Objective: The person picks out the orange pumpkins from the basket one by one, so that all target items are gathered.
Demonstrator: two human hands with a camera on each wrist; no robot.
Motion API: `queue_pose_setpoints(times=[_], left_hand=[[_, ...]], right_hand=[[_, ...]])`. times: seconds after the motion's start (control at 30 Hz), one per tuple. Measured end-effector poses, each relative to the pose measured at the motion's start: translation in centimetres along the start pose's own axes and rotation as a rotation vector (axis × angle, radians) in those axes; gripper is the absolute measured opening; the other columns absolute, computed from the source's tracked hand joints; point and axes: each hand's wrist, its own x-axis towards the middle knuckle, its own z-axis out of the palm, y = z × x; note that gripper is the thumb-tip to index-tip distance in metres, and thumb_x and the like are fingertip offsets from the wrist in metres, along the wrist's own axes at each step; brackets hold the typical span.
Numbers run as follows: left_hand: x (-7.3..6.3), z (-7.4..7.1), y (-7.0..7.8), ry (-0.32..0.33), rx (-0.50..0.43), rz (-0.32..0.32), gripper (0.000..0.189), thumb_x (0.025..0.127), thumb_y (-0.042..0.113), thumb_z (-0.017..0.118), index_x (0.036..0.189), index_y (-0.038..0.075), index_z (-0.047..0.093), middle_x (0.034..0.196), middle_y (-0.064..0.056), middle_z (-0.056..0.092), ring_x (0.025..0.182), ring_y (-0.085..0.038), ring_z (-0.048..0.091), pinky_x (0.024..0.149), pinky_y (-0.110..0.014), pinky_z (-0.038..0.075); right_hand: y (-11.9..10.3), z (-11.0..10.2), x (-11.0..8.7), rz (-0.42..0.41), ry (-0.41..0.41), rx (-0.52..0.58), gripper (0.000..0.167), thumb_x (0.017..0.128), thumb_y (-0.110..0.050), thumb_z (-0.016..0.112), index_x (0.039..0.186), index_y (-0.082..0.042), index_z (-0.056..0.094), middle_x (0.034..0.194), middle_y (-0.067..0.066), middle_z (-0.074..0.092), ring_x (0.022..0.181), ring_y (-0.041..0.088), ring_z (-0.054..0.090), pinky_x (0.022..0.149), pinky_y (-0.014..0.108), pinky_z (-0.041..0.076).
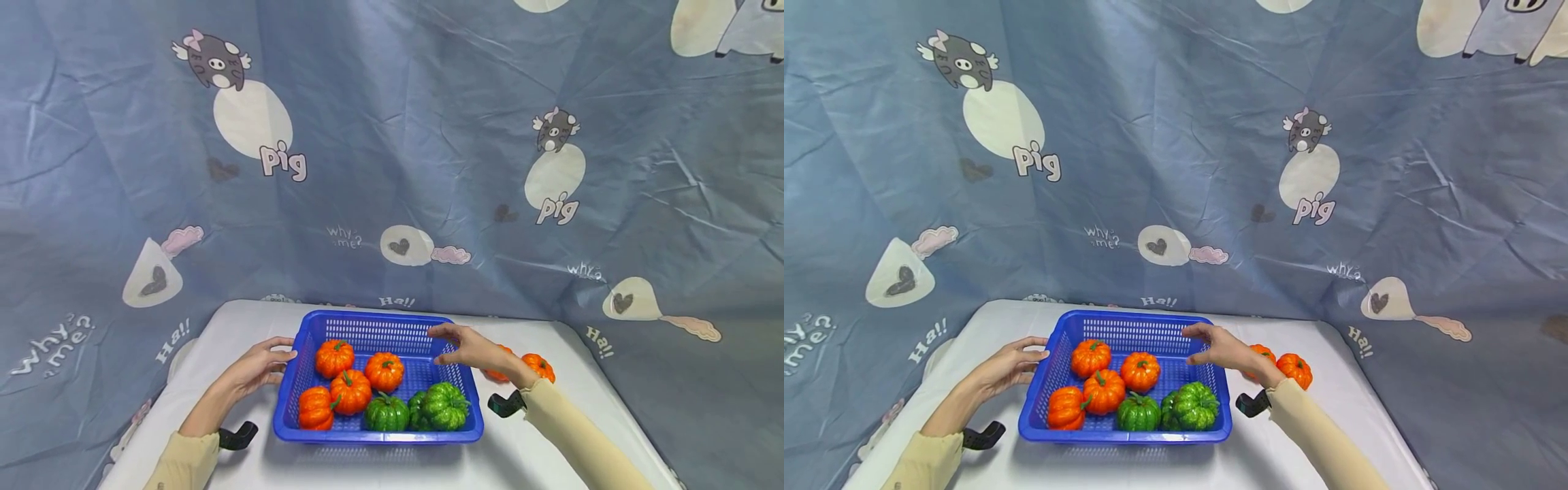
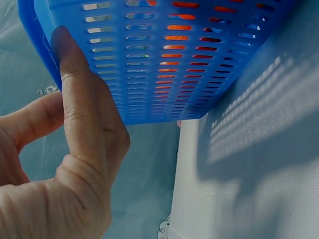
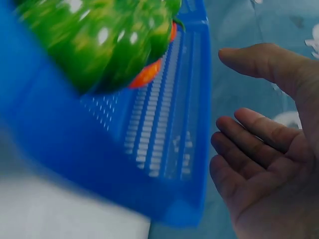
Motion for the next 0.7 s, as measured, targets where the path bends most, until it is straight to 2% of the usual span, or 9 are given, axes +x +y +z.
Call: queue_pose_setpoints(times=[0.17,0.3,0.43,0.53,0.7], left_hand=[[0.0,0.0,-0.1,0.005,0.002,0.003,0.058,0.094,0.023,0.06,0.14,-0.001,0.034,0.104,-0.009,0.063,0.087,-0.02,0.063,0.078,-0.039,0.059],[0.0,-0.1,-0.1,0.002,-0.01,0.007,0.057,0.094,0.023,0.061,0.139,-0.001,0.035,0.102,-0.008,0.063,0.087,-0.02,0.063,0.078,-0.039,0.059],[-0.2,-0.1,-0.1,-0.036,-0.035,0.028,0.055,0.094,0.019,0.06,0.137,-0.004,0.035,0.096,-0.006,0.064,0.082,-0.018,0.064,0.075,-0.037,0.059],[-0.3,-0.2,-0.1,-0.065,-0.048,0.045,0.055,0.094,0.017,0.059,0.137,-0.005,0.034,0.095,-0.006,0.064,0.081,-0.017,0.064,0.074,-0.036,0.059],[-0.3,-0.1,-0.1,-0.054,-0.042,0.043,0.056,0.095,0.02,0.06,0.138,-0.004,0.034,0.098,-0.006,0.064,0.084,-0.018,0.064,0.075,-0.037,0.059]], right_hand=[[-1.0,1.2,2.0,-0.014,-0.074,-0.005,0.058,0.082,-0.021,0.077,0.134,-0.008,0.052,0.141,0.016,0.049,0.134,0.034,0.044,0.112,0.051,0.033],[-1.6,2.2,3.5,-0.017,-0.123,0.01,0.057,0.082,-0.016,0.077,0.133,-0.007,0.053,0.141,0.017,0.05,0.134,0.035,0.044,0.113,0.051,0.032],[-2.0,3.2,4.7,-0.034,-0.162,0.014,0.056,0.082,-0.008,0.074,0.134,-0.002,0.052,0.14,0.021,0.05,0.133,0.04,0.043,0.114,0.052,0.03],[-2.3,3.8,5.6,-0.02,-0.18,-0.006,0.055,0.083,-0.008,0.074,0.134,-0.004,0.052,0.14,0.018,0.051,0.133,0.038,0.043,0.114,0.05,0.03],[-2.6,4.5,6.9,0.004,-0.213,-0.007,0.055,0.082,-0.009,0.074,0.133,-0.005,0.053,0.139,0.019,0.051,0.134,0.036,0.043,0.113,0.05,0.033]])
